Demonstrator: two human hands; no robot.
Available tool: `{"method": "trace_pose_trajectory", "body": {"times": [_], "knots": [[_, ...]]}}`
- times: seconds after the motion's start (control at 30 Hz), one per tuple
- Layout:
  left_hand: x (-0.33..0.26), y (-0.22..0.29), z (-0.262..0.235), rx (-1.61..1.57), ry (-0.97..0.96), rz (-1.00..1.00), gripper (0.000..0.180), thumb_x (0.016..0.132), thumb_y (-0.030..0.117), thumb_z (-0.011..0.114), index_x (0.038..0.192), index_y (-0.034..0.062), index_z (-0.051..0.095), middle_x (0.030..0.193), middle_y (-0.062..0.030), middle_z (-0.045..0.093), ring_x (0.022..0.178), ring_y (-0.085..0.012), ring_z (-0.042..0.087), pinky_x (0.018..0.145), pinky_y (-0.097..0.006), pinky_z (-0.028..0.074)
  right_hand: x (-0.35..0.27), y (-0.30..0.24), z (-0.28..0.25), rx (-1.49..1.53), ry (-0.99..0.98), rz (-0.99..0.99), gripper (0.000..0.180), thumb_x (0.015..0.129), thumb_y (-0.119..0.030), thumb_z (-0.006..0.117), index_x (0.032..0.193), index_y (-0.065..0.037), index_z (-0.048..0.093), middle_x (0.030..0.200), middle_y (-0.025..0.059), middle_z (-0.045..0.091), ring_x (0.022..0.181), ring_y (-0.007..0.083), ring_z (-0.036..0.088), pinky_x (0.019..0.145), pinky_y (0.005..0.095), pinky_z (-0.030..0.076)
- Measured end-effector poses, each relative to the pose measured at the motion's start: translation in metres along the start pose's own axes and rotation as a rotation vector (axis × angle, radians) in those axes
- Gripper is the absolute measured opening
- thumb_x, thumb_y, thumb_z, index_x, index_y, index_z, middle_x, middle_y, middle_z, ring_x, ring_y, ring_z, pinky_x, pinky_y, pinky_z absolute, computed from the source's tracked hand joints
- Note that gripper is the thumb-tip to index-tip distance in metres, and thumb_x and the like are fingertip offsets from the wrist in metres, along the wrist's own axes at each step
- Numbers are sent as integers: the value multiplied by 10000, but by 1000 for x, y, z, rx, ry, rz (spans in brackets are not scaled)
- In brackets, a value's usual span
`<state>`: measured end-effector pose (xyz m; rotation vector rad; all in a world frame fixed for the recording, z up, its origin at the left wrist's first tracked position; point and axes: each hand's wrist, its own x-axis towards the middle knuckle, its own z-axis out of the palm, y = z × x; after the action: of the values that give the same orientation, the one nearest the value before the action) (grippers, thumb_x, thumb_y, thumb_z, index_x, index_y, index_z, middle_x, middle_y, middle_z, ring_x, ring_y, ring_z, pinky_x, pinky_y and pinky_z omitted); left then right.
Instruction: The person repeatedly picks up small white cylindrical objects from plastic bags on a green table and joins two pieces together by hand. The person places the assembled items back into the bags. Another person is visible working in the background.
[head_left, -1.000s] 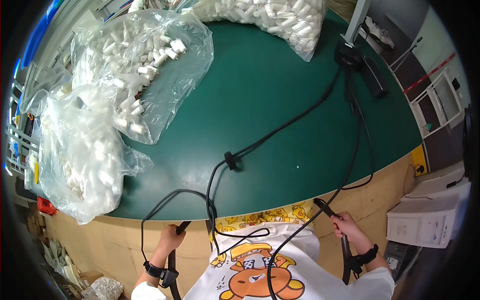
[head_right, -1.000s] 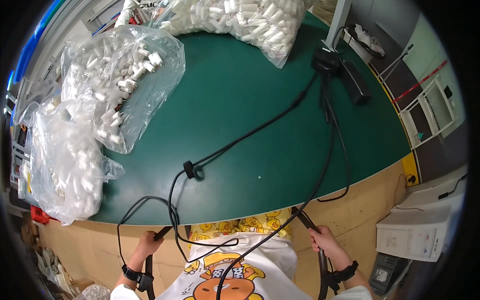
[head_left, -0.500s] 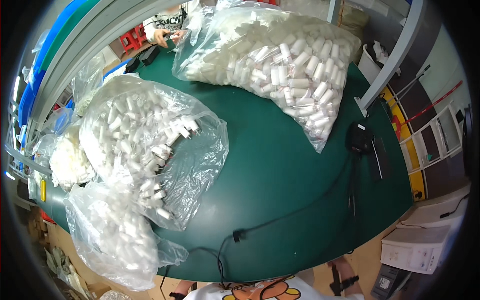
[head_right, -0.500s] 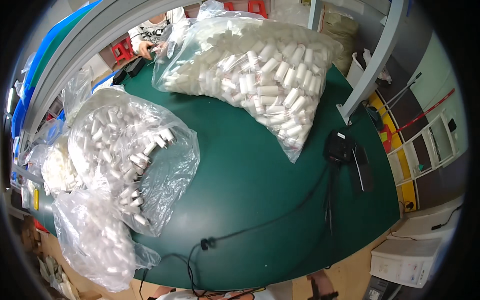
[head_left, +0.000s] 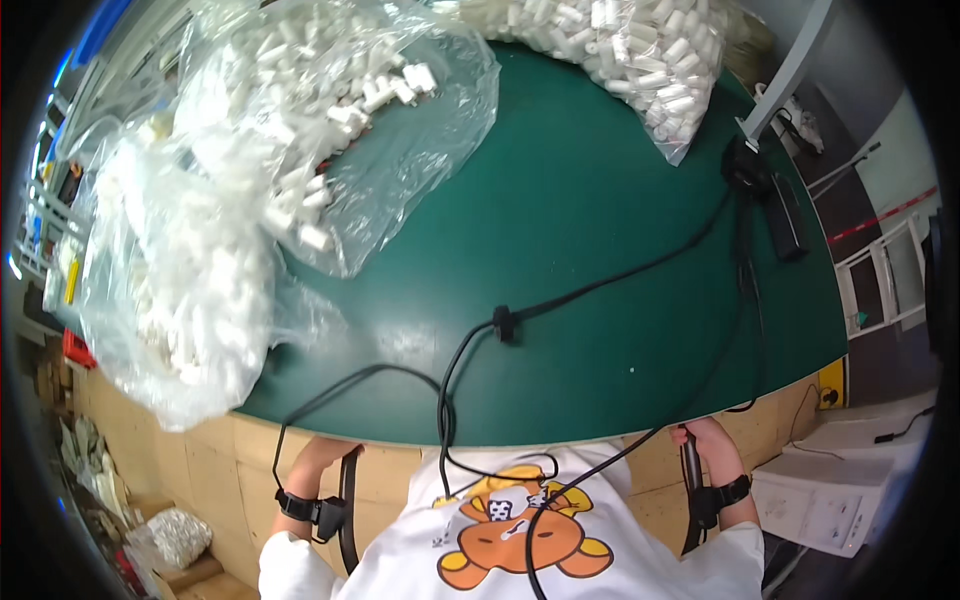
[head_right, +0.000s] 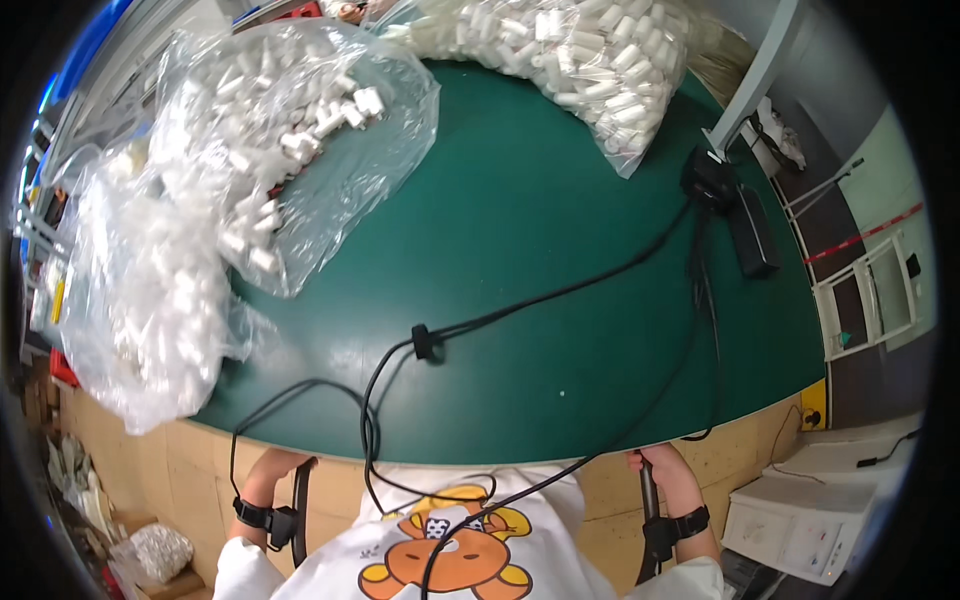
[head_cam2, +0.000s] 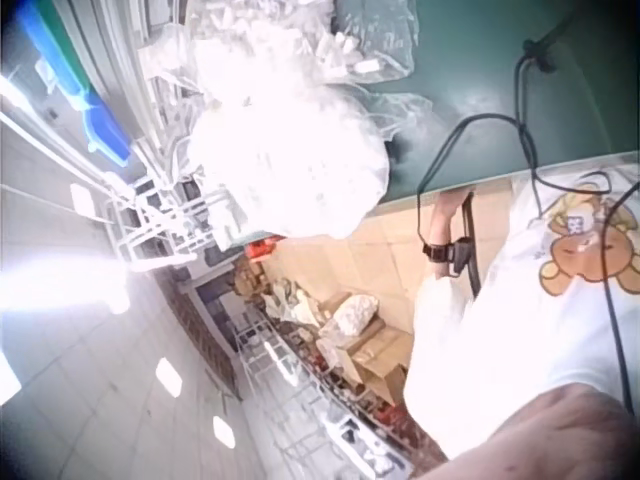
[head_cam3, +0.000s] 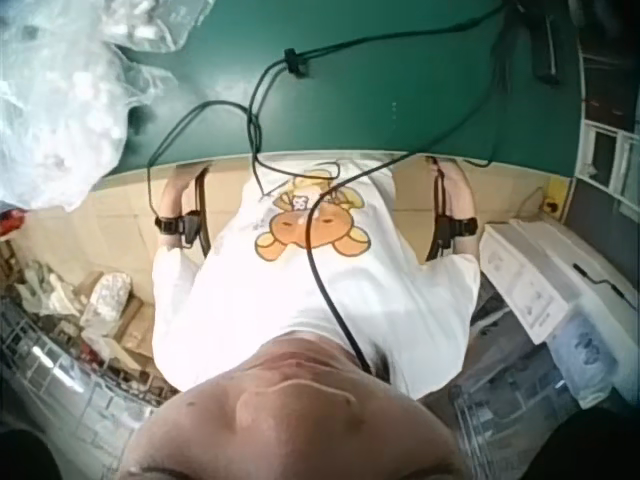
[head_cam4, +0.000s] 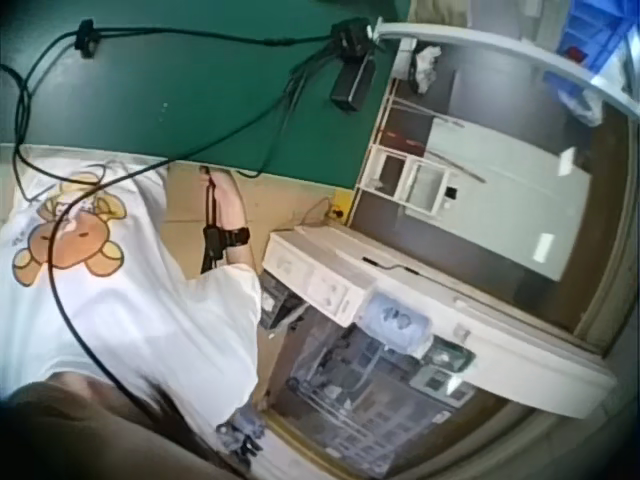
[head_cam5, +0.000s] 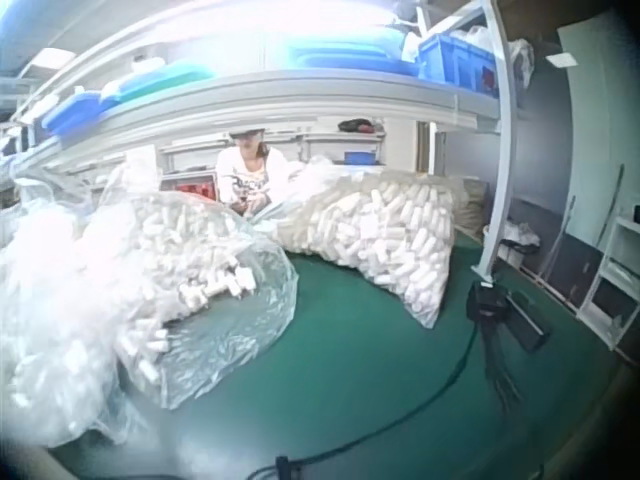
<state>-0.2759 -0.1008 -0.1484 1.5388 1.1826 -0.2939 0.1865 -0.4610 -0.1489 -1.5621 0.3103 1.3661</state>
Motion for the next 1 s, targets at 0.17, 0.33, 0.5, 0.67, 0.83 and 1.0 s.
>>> {"method": "trace_pose_trajectory", "body": {"times": [0.17, 0.33, 0.5, 0.67, 0.83, 1.0], "knots": [[-40, 17, 25, -342, 129, -109, 208, 848, 174, 579, 849, -24, 517, 603, -41, 508, 480, -108, 530, 426, -231, 415, 21, 12, -22, 135, -79, 21, 139, 867, -151, 524, 762, -78, 469, 585, 16, 438, 431, 101, 401, 392, 232, 340], [-44, -1, 44, -11, 342, -110, 250, 861, 194, 542, 959, -35, 521, 655, -88, 578, 427, -170, 522, 432, -290, 439, 13, 28, -24, 32, 142, -125, 106, 848, -175, 558, 898, -85, 532, 620, 64, 527, 430, 169, 484, 410, 275, 426], [-54, -10, 55, 283, 531, 127, 362, 810, 82, 510, 1164, 10, 503, 959, -193, 609, 754, -310, 615, 671, -356, 497, -1, 10, -2, 71, 264, -151, 159, 867, -195, 529, 929, -49, 545, 682, 85, 574, 536, 197, 550, 525, 318, 483], [-4, -33, 15, 382, 358, 239, 349, 784, 63, 536, 1127, 1, 519, 922, -164, 610, 632, -247, 602, 605, -315, 496, 15, -12, 5, 41, 268, -78, 182, 877, -205, 515, 932, -35, 550, 706, 95, 584, 584, 204, 566, 567, 329, 489], [4, -8, 3, 227, 236, 124, 315, 777, 52, 542, 1087, -1, 536, 896, -157, 610, 612, -229, 598, 589, -307, 496, 49, -20, -7, 27, 169, -185, 207, 888, -215, 501, 935, -21, 555, 730, 105, 595, 631, 210, 582, 609, 339, 494], [9, -3, -15, 106, 79, 154, 281, 770, 41, 549, 1047, -3, 553, 869, -150, 611, 592, -210, 594, 574, -299, 496, 48, 1, -33, 116, 56, -219, 233, 898, -224, 487, 938, -6, 560, 755, 115, 606, 678, 216, 598, 651, 349, 499]]}}
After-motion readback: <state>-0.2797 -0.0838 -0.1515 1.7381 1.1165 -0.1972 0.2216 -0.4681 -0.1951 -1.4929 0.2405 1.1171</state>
